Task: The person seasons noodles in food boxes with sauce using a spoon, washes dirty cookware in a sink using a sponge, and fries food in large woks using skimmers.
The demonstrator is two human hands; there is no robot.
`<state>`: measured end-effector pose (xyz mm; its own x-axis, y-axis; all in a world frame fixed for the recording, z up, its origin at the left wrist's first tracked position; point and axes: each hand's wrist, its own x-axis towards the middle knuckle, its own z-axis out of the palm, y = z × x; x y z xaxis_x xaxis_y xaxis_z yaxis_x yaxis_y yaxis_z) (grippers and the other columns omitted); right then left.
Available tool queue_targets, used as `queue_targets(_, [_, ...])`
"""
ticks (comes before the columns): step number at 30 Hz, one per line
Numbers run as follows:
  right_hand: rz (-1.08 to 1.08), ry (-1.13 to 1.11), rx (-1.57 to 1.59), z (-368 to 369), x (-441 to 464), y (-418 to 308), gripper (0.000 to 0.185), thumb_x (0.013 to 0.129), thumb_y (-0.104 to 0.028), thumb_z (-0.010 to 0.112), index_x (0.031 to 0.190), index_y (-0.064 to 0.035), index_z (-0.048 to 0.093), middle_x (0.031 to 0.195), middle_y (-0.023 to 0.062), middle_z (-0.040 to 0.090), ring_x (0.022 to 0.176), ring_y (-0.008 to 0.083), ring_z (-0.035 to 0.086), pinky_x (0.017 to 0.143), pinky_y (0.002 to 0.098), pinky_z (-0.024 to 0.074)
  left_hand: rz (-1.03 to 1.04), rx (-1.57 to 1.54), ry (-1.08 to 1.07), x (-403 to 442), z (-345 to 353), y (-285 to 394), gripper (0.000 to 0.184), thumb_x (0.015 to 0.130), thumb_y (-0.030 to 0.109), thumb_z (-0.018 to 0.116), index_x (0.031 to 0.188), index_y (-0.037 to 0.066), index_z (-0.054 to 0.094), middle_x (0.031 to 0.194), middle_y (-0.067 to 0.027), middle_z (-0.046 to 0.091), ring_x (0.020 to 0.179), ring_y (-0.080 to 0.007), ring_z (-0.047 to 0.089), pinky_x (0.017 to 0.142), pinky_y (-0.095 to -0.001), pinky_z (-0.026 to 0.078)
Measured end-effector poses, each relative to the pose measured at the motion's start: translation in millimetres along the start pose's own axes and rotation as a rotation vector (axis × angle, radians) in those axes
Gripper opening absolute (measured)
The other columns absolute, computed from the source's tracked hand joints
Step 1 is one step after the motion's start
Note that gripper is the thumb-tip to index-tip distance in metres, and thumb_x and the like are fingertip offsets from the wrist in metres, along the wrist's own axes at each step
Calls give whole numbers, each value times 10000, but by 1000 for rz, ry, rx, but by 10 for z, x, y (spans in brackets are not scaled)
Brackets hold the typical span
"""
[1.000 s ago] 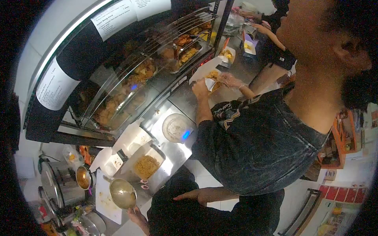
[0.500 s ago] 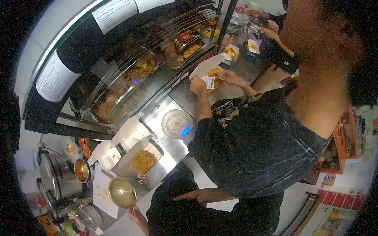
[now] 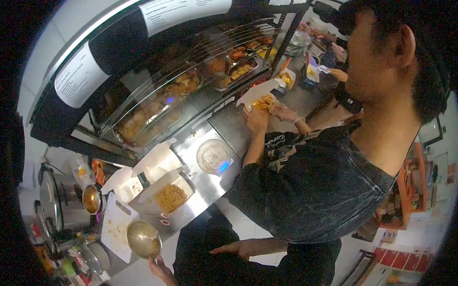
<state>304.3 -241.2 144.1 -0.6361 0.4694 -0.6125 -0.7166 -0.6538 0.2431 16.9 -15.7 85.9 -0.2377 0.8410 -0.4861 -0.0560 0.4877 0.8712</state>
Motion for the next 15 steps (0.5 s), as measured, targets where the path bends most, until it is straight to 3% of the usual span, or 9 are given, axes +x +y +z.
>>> queue_targets(5, [5, 20, 20, 78, 44, -44, 647, 684, -439, 787, 1201, -113, 573, 1232, 136, 562, 1164, 265, 511, 971, 433, 420, 27, -38, -55, 166, 30, -28, 346, 872, 251, 580, 1130, 34, 500, 1050, -81, 532, 923, -209, 494, 767, -297, 440])
queue_targets(6, [4, 23, 25, 102, 46, -48, 650, 684, -439, 787, 1203, -113, 572, 1234, 137, 561, 1166, 266, 510, 972, 434, 420, 9, -32, -124, 185, 50, 16, 346, 879, 242, 561, 1147, 34, 495, 1109, -97, 537, 962, -213, 489, 774, -297, 433])
queue_targets(9, [12, 38, 48, 196, 41, -99, 658, 682, -440, 787, 1209, -114, 568, 1239, 140, 558, 1172, 267, 507, 974, 435, 418, 23, -18, -59, 419, 99, -20, 343, 880, 234, 554, 1149, 30, 492, 1121, -113, 539, 966, -223, 500, 771, -302, 436])
queue_targets(13, [11, 69, 56, 300, 27, -226, 668, 681, -442, 788, 1218, -115, 562, 1246, 143, 553, 1181, 268, 502, 976, 436, 417, -56, -88, -54, 453, 312, 145, 404, 901, 219, 510, 1233, -5, 454, 1232, -122, 497, 1096, -224, 485, 879, -354, 428])
queue_targets(15, [19, 86, 71, 338, 28, -293, 674, 680, -443, 788, 1222, -116, 559, 1249, 145, 551, 1185, 269, 500, 978, 437, 416, -57, -87, -83, 462, 342, 165, 400, 886, 219, 544, 1205, -4, 454, 1235, -143, 495, 1068, -239, 500, 844, -338, 452])
